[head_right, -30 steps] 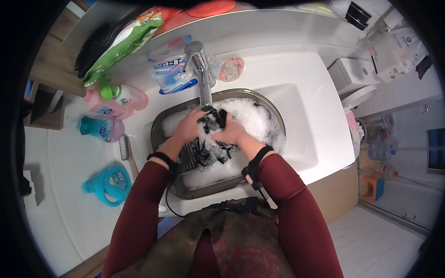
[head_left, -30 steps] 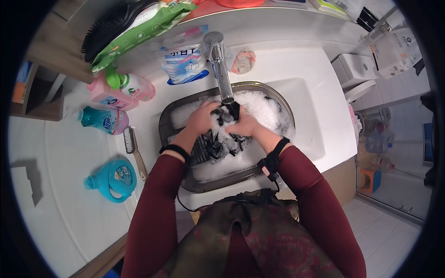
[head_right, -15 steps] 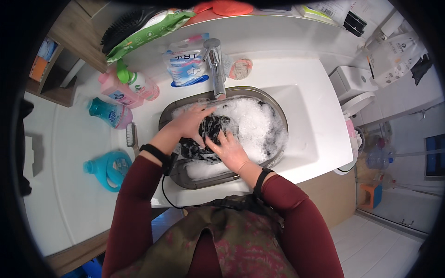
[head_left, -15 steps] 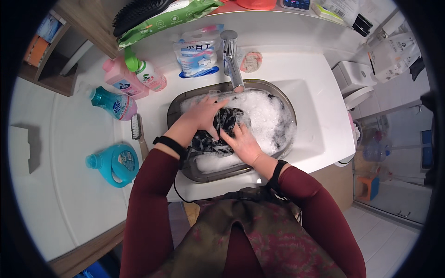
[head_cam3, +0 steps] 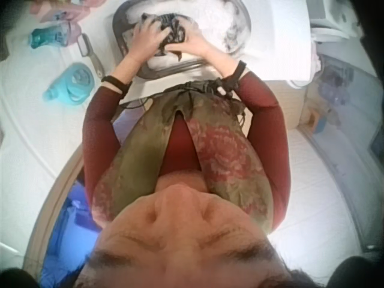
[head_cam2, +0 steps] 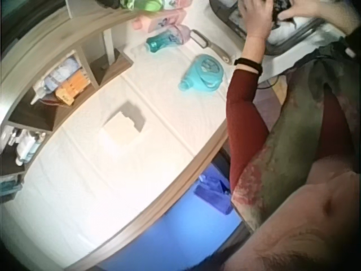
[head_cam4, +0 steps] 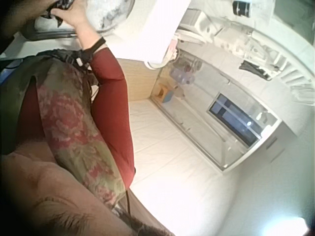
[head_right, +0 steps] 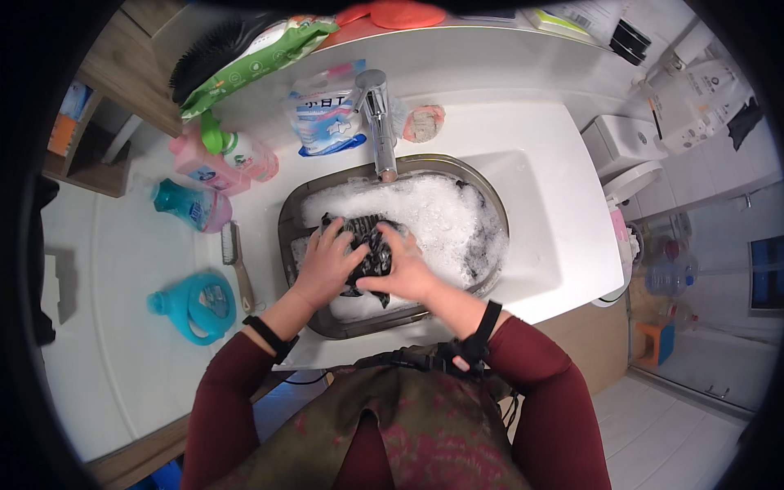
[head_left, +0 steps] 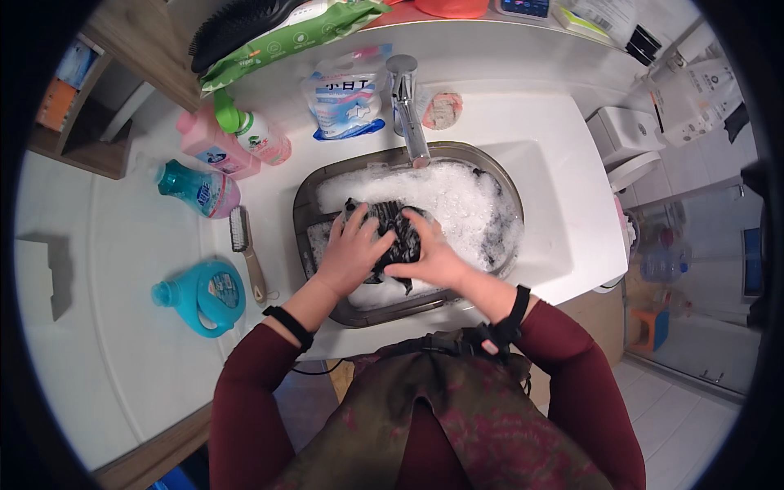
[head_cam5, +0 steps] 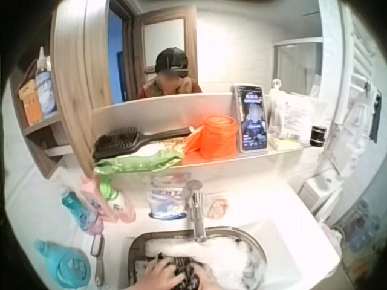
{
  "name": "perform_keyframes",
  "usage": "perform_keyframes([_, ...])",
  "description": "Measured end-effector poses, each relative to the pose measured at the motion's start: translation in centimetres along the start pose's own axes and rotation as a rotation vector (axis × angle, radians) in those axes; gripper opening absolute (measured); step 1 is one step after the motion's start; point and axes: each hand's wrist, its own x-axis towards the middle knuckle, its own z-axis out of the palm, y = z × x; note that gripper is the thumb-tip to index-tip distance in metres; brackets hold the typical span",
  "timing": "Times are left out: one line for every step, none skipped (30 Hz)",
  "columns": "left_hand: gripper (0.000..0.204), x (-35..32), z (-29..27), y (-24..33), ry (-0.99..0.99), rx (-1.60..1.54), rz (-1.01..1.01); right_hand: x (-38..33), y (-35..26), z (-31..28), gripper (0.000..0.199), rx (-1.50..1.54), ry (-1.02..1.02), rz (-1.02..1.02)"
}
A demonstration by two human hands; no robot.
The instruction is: The person hand washes a dark garment in a sink filled with soapy water. They repeatedly submerge, agitate, and wring the fabric to clean it, then briefly rinse it under running water before returning it to the soapy basin.
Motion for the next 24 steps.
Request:
perform_keyframes([0.069, -0.6, -0.4, -0.2, 0.023, -0.088, -0.006, -0.6, -0.4, 1.0, 0.109, -0.114, 0.016, -0.017])
perform_keyframes([0.077, -1.3, -0.7, -0.3, -0.017, -0.181, -0.016, -1.2, -0.7, 1.7, 0.105, -0.227, 0.048, -0.075])
perform_keyframes([0.086, -1.7, -0.8, -0.4, -0.06, -0.274, -0.042, -1.6, -0.9, 2.1, 0.099, -0.303, 0.03, -0.109])
perform_keyframes([0.095, -2.0, -0.7, -0.4, -0.038, -0.315, -0.078, -1.8, -1.0, 2.5, 0.098, -0.349, 0.012, -0.123])
perform_keyframes([0.104, -2.3, -0.3, -0.3, -0.02, -0.353, -0.133, -2.0, -1.1, 2.6, 0.097, -0.383, 0.046, -0.213])
perform_keyframes([0.113, -2.5, 0.1, -0.3, 0.036, -0.383, -0.177, -2.0, -1.0, 2.7, 0.096, -0.436, 0.064, -0.27])
perform_keyframes([0.113, -2.4, 1.0, 0.4, 0.032, -0.31, -0.222, -1.9, -0.9, 2.7, 0.096, -0.423, 0.037, -0.228])
perform_keyframes([0.105, -2.0, 1.9, 0.4, 0.054, -0.282, -0.23, -1.6, -0.7, 2.8, 0.096, -0.409, 0.031, -0.203])
perform_keyframes([0.099, -1.7, 2.8, 0.3, 0.049, -0.263, -0.231, -1.4, -0.3, 2.8, 0.096, -0.387, 0.06, -0.202])
perform_keyframes([0.094, -1.4, 3.7, 0.2, 0.045, -0.254, -0.227, -1.1, 0.1, 3.0, 0.097, -0.405, 0.02, -0.14])
perform_keyframes([0.09, -1.1, 4.5, 0.0, 0.084, -0.218, -0.198, -0.9, 0.6, 3.2, 0.097, -0.417, 0.007, -0.111])
perform_keyframes([0.087, -0.7, 5.0, -0.4, 0.113, -0.187, -0.173, -0.7, 1.1, 3.6, 0.097, -0.422, -0.034, -0.052])
perform_keyframes([0.083, -0.4, 5.4, -0.7, 0.185, -0.157, -0.127, -0.5, 1.8, 3.9, 0.099, -0.422, -0.026, -0.027])
perform_keyframes([0.081, -0.1, 5.5, -1.0, 0.094, -0.209, -0.153, -0.3, 2.4, 4.1, 0.099, -0.442, 0.0, -0.057])
perform_keyframes([0.079, 0.3, 5.6, -1.2, 0.05, -0.261, -0.158, -0.1, 3.2, 4.2, 0.099, -0.458, 0.006, -0.073])
perform_keyframes([0.077, 0.9, 5.6, -1.3, 0.009, -0.312, -0.163, 0.3, 3.9, 4.2, 0.098, -0.492, -0.038, -0.022])
perform_keyframes([0.076, 1.6, 5.5, -1.5, -0.007, -0.315, -0.154, 0.6, 4.5, 4.3, 0.096, -0.356, 0.101, -0.026])
perform_keyframes([0.077, 2.3, 5.5, -1.6, -0.023, -0.331, -0.171, 1.1, 5.0, 4.1, 0.096, -0.363, 0.081, 0.003])
perform_keyframes([0.079, 2.9, 5.4, -1.6, -0.038, -0.348, -0.188, 1.7, 5.6, 3.7, 0.095, -0.371, 0.062, 0.031])
perform_keyframes([0.081, 3.5, 5.3, -1.7, -0.039, -0.371, -0.203, 2.3, 5.9, 3.2, 0.095, -0.395, 0.064, 0.024])
perform_keyframes([0.083, 4.3, 5.3, -1.8, -0.093, -0.377, -0.228, 3.0, 6.3, 2.6, 0.095, -0.254, 0.087, 0.094])
perform_keyframes([0.086, 5.0, 5.3, -1.9, -0.134, -0.39, -0.254, 3.9, 6.4, 2.0, 0.095, -0.211, 0.05, 0.198])
perform_keyframes([0.088, 5.8, 5.3, -2.1, -0.151, -0.404, -0.277, 4.8, 6.5, 1.4, 0.095, -0.169, 0.057, 0.231])
perform_keyframes([0.09, 6.7, 5.3, -2.3, -0.18, -0.403, -0.279, 5.6, 6.4, 0.8, 0.095, -0.128, 0.063, 0.261])
